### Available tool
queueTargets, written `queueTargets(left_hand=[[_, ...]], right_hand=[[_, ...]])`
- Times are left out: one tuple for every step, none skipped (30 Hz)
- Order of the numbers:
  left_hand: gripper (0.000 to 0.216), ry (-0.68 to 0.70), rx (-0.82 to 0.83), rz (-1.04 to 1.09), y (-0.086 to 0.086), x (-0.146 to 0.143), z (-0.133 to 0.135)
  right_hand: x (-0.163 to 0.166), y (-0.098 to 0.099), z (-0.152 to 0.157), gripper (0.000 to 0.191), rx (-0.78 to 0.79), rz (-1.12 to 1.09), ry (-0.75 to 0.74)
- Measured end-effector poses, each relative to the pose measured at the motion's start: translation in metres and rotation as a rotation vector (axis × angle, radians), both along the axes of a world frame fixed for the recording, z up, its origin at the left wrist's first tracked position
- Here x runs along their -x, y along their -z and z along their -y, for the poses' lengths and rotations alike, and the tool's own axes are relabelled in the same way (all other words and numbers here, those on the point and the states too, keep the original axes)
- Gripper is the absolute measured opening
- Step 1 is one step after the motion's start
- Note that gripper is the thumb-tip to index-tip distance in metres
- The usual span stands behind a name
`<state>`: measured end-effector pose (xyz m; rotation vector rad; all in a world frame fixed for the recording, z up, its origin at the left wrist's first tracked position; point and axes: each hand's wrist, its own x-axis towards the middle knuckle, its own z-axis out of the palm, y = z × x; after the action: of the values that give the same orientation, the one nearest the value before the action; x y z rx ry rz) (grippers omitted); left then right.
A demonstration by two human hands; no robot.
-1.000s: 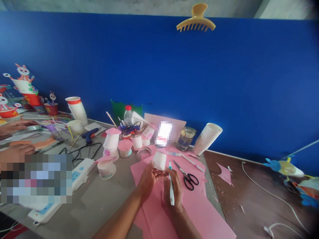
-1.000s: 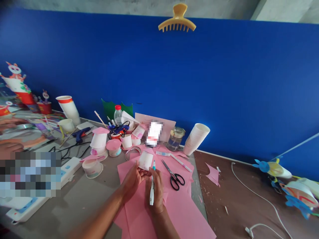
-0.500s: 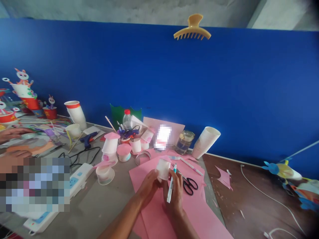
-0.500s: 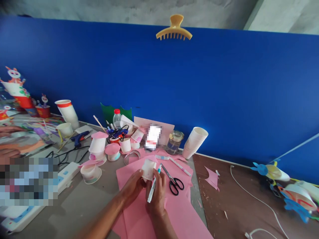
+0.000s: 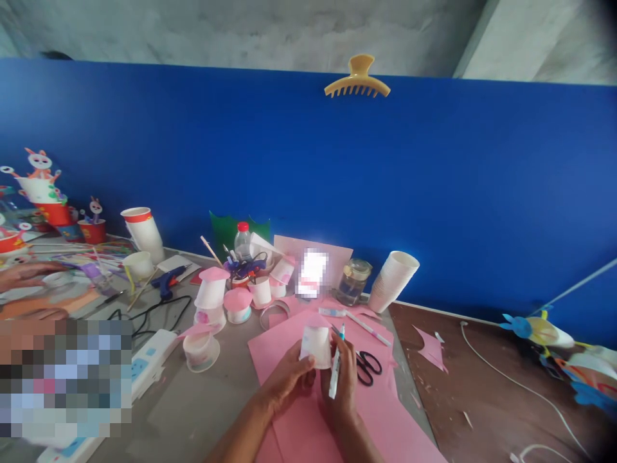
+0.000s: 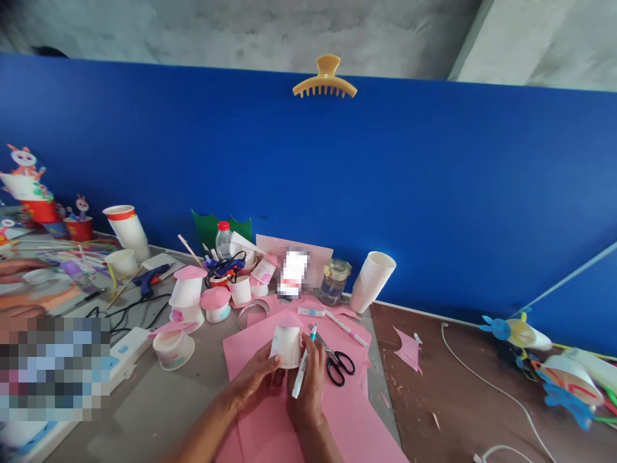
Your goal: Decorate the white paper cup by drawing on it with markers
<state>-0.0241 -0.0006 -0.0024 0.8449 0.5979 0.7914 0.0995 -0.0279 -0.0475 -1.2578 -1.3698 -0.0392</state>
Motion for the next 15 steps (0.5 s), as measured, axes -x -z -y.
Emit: queueTargets(left_hand=[[0.054,-0.010,0.008,0.002,0.001,0.001,0.000],[0.053,-0.023,0.016,0.008,0.002,0.001,-0.001],[0.053,-0.040,0.017,0.016,0.003,0.001,-0.001],[0.054,-0.055,0.015,0.022,0.005,0.001,-0.002],[0.055,-0.064,0.013,0.026,0.007,0.001,-0.003],[0.055,-0.071,0.009,0.027,0.008,0.001,-0.003],[0.055,-0.074,0.007,0.028,0.010,0.001,-0.004],[0.054,-0.081,0.004,0.031,0.012,0.001,-0.005],[0.053,-0.084,0.003,0.037,0.014,0.002,-0.005],[0.052,-0.083,0.006,0.043,0.015,0.002,-0.006],[0.051,-0.084,0.014,0.049,0.016,0.002,-0.006],[0.050,-0.087,0.028,0.053,0.016,0.001,-0.006],[0.050,-0.095,0.048,0.053,0.016,0.001,-0.006],[0.051,-0.111,0.072,0.049,0.016,0.001,-0.006],[0.053,-0.130,0.099,0.040,0.016,0.000,-0.006]], right_hand=[[0.000,0.001,0.000,0.041,0.004,0.001,0.005],[0.000,0.002,0.000,0.040,0.010,0.003,0.010],[0.001,0.003,0.001,0.040,0.016,0.004,0.014],[0.001,0.004,0.001,0.039,0.021,0.004,0.019],[0.001,0.005,0.000,0.038,0.022,0.001,0.021],[0.001,0.006,0.000,0.037,0.019,-0.003,0.023],[0.001,0.007,0.000,0.036,0.012,-0.009,0.025],[0.002,0.008,-0.001,0.034,0.003,-0.018,0.031],[0.002,0.008,-0.002,0.033,-0.006,-0.029,0.036],[0.003,0.009,-0.003,0.031,-0.015,-0.041,0.042],[0.003,0.009,-0.003,0.029,-0.022,-0.053,0.049],[0.004,0.010,-0.004,0.027,-0.028,-0.066,0.055],[0.004,0.010,-0.004,0.026,-0.031,-0.077,0.058],[0.004,0.012,-0.005,0.025,-0.030,-0.089,0.060],[0.004,0.013,-0.005,0.025,-0.024,-0.100,0.063]])
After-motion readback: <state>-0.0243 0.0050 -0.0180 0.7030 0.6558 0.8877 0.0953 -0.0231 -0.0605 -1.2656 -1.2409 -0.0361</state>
